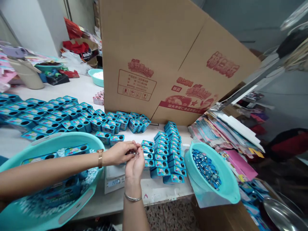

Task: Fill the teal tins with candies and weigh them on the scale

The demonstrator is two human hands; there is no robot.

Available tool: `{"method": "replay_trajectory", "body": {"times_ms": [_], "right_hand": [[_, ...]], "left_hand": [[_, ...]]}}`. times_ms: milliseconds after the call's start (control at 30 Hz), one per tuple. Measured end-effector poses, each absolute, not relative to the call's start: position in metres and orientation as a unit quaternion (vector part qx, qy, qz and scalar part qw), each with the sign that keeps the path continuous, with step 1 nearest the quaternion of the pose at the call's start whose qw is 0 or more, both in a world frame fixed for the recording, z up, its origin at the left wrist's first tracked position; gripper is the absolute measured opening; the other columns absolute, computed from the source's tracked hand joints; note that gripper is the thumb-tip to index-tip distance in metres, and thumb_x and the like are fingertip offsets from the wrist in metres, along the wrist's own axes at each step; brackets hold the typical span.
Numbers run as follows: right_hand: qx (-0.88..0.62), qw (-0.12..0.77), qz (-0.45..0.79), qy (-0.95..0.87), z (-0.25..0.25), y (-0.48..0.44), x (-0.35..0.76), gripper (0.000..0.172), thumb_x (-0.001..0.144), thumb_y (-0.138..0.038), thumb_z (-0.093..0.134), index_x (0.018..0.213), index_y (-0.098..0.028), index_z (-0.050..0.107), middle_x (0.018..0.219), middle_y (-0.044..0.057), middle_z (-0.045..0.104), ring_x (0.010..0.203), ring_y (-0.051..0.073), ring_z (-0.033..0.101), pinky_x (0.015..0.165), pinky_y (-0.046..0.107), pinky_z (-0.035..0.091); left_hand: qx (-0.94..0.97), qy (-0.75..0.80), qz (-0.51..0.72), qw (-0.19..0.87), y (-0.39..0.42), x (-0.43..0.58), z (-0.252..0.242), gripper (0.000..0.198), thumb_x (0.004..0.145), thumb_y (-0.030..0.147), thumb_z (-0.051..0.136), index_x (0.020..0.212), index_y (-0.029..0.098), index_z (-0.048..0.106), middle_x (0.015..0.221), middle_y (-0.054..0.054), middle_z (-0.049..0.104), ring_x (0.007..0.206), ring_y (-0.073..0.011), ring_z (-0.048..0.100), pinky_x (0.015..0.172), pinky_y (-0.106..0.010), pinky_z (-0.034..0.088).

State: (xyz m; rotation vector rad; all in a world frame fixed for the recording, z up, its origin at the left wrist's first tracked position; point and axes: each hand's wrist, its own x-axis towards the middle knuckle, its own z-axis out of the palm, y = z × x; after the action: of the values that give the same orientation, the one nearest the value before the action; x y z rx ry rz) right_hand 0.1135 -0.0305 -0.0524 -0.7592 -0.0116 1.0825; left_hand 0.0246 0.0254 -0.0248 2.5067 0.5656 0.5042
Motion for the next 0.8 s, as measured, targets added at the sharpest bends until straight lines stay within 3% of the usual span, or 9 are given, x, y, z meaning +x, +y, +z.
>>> {"method": "replay_trajectory", "body": {"times_ms": [367,533,667,800], "right_hand": [[-0.339,0.795,0.502,-0.026,-0.054,-0.031,0.112,0.01,0.077,-0.027,0.054,0.083,-0.021,0.057,0.097,0.005,0.071,0.102,0.015,0.063,0.099,0.037,0.041],[-0.349,0.791,0.502,-0.038,-0.047,-0.036,0.115,0.012,0.078,-0.029,0.054,0.084,-0.02,0.058,0.099,0.005,0.07,0.102,0.017,0.062,0.097,0.037,0.042],[-0.34,0.796,0.499,-0.035,-0.029,-0.05,0.136,0.009,0.079,-0.03,0.053,0.081,-0.022,0.058,0.089,0.0,0.07,0.095,0.014,0.064,0.091,0.036,0.045],[-0.34,0.835,0.428,-0.063,-0.014,-0.072,0.17,0.008,0.081,-0.029,0.053,0.083,-0.024,0.058,0.079,-0.005,0.065,0.072,0.01,0.061,0.077,0.031,0.049]], "left_hand": [[0.909,0.267,0.153,0.28,0.033,0.014,-0.036,0.023,0.069,0.012,0.05,0.082,0.02,0.068,0.083,-0.003,0.069,0.077,-0.0171,0.061,0.068,-0.025,0.043],[0.906,0.293,0.146,0.267,0.041,0.008,-0.027,0.021,0.073,0.015,0.047,0.078,0.018,0.067,0.075,-0.003,0.069,0.069,-0.0165,0.06,0.062,-0.025,0.041],[0.9,0.305,0.143,0.276,0.053,-0.008,-0.005,0.021,0.078,0.022,0.047,0.081,0.017,0.067,0.077,-0.002,0.069,0.07,-0.0145,0.06,0.063,-0.023,0.041],[0.89,0.323,0.151,0.286,0.06,-0.03,0.012,0.024,0.082,0.031,0.048,0.092,0.018,0.066,0.084,-0.001,0.068,0.074,-0.0144,0.06,0.067,-0.023,0.042]]}}
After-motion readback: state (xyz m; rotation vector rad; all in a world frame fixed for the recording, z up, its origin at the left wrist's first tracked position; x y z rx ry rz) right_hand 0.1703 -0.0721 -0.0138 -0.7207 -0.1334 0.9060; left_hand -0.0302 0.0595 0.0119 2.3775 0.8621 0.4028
